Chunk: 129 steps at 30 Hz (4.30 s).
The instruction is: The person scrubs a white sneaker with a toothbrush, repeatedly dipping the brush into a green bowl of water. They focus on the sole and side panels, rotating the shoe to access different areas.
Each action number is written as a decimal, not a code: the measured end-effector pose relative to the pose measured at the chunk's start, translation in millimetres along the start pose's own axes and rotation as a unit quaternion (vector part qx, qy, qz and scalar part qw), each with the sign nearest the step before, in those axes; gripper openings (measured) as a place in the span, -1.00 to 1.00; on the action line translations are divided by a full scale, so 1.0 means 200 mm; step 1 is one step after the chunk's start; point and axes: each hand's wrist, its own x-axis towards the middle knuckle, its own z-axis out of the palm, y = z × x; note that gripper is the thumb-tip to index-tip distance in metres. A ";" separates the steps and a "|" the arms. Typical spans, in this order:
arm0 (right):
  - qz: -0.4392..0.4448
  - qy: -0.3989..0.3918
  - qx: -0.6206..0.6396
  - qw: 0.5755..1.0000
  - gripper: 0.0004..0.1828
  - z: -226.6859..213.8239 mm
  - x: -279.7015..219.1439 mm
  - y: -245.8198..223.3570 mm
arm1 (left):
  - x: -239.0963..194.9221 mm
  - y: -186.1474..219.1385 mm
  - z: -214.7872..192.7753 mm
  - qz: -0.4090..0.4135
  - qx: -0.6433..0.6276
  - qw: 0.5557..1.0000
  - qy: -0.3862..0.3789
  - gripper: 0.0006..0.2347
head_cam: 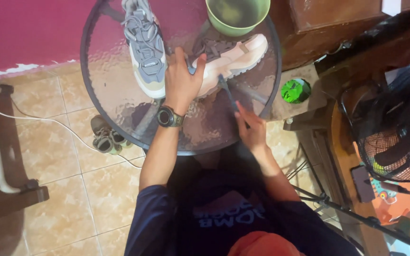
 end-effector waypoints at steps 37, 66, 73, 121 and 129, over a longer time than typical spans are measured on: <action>0.091 0.113 0.166 0.975 -0.74 -0.47 0.58 -0.06 | 0.00 -0.07 0.07 0.039 -0.010 0.997 0.062 -0.57; 0.068 0.008 0.162 0.984 -0.16 -0.36 1.17 0.12 | 0.01 0.01 0.00 -0.016 0.016 1.000 -0.002 -0.44; 0.058 -0.001 0.130 0.990 -0.10 -0.34 1.17 0.09 | 0.00 0.01 0.01 -0.003 0.014 1.000 0.017 -0.43; 0.361 0.131 0.499 0.777 -0.74 0.03 0.05 0.15 | 0.01 0.01 -0.04 -0.105 -0.155 0.982 -0.021 -0.33; 0.125 0.108 0.083 0.983 -0.85 -0.01 0.03 0.05 | 0.01 -0.01 -0.03 -0.112 -0.149 0.982 -0.018 -0.39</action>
